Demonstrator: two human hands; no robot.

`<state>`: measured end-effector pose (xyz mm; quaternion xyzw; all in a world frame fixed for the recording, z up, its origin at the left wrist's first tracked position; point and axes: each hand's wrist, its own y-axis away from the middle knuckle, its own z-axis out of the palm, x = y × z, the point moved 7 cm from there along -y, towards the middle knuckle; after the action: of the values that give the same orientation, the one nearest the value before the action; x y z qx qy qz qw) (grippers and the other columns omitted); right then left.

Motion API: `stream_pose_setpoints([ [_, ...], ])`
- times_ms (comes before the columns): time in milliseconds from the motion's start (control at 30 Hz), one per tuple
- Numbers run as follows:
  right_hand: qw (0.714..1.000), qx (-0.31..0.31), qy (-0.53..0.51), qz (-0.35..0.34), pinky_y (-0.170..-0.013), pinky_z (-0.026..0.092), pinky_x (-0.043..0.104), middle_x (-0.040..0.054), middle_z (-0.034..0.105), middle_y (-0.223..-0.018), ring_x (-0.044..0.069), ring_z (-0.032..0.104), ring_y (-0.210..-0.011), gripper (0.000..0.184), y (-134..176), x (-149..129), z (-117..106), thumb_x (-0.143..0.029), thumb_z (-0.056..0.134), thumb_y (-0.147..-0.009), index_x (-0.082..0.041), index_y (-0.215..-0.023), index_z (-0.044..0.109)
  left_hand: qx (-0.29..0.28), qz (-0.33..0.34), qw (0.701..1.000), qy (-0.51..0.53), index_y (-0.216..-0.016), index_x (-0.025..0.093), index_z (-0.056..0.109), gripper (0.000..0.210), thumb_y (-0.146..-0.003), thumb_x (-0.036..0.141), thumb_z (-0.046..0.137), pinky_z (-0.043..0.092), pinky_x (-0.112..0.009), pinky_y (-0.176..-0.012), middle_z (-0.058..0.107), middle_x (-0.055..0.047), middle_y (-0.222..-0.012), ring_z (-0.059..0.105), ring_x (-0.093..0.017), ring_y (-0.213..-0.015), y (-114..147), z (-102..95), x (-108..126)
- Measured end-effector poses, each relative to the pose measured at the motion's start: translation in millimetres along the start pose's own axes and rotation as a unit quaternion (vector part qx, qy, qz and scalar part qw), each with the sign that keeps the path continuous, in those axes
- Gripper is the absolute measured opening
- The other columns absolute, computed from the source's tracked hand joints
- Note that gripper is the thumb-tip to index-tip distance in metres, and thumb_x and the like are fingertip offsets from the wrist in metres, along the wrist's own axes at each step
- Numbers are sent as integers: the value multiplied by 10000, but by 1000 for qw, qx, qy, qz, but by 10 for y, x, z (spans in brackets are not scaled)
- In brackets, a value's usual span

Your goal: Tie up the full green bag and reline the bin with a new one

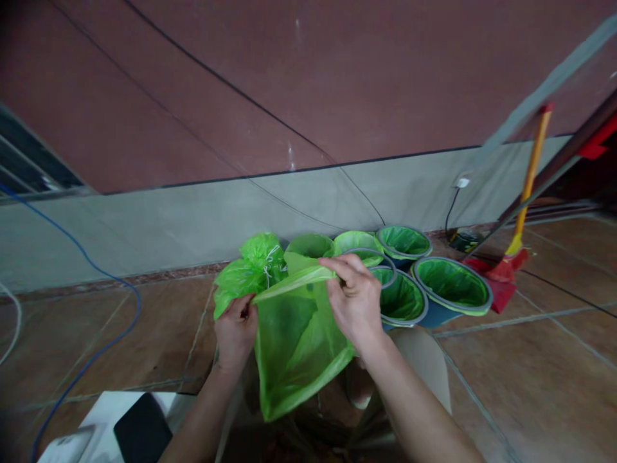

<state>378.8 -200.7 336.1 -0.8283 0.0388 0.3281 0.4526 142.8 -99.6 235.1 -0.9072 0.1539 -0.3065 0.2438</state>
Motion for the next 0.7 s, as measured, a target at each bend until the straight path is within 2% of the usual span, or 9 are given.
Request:
stream_pose_setpoints([
  [133, 999, 45, -19, 17, -732, 508, 286, 21, 689, -899, 165, 645, -830, 234, -24, 92, -204, -182, 574, -792, -230, -948, 741, 33, -6, 999, -30, -906, 167, 712, 219, -853, 260, 521, 463, -257, -640, 659, -41, -784, 613, -145, -663, -76, -86, -55],
  [233, 998, 51, -7, 46, -700, 501, 285, 23, 684, -887, 168, 637, -800, 213, 37, 251, -265, -216, 577, -798, -225, -938, 737, 72, 10, 997, 3, -904, 154, 688, 195, -832, 215, 518, 486, -283, -735, 650, -66, -870, 627, -167, -784, -120, -189, -15],
  [333, 992, 23, 75, 95, -686, 503, 305, 40, 673, -918, 181, 627, -772, 246, 127, 471, -265, -223, 548, -799, -209, -973, 721, 89, 18, 995, 50, -931, 147, 649, 190, -829, 168, 489, 489, -311, -818, 644, -80, -929, 622, -184, -889, -137, -259, 35],
  [400, 980, -6, 171, 100, -761, 505, 362, 79, 656, -1029, 227, 620, -875, 326, 198, 537, -225, -224, 553, -781, -196, -1078, 685, 80, 24, 994, 72, -965, 151, 626, 198, -843, 156, 471, 492, -309, -820, 644, -73, -925, 621, -181, -893, -126, -263, 86],
  [467, 965, -43, 249, 68, -868, 475, 434, 128, 600, -1190, 290, 566, -1047, 463, 285, 484, -106, -227, 579, -761, -182, -1221, 606, 60, 38, 994, 82, -1007, 160, 612, 206, -865, 160, 463, 495, -303, -812, 646, -64, -923, 623, -175, -882, -94, -232, 176],
  [533, 956, -92, 277, 19, -946, 426, 484, 156, 524, -1312, 326, 482, -1177, 565, 404, 335, 106, -229, 595, -759, -175, -1317, 524, 31, 59, 994, 81, -1044, 172, 602, 211, -884, 173, 464, 495, -304, -816, 648, -63, -944, 625, -175, -887, -42, -169, 304],
  [633, 950, -171, 259, -46, -1028, 346, 516, 161, 473, -1380, 334, 394, -1274, 582, 609, 75, 497, -229, 596, -777, -168, -1346, 490, -17, 87, 993, 73, -1065, 186, 592, 213, -898, 176, 460, 496, -300, -819, 653, -62, -966, 629, -175, -894, 51, -52, 517],
  [700, 949, -195, 240, -61, -1049, 315, 508, 159, 495, -1366, 319, 398, -1273, 530, 695, -19, 694, -223, 577, -804, -156, -1326, 512, -41, 105, 992, 66, -1049, 192, 591, 202, -900, 173, 456, 500, -285, -796, 655, -55, -954, 631, -169, -878, 109, 14, 636],
])
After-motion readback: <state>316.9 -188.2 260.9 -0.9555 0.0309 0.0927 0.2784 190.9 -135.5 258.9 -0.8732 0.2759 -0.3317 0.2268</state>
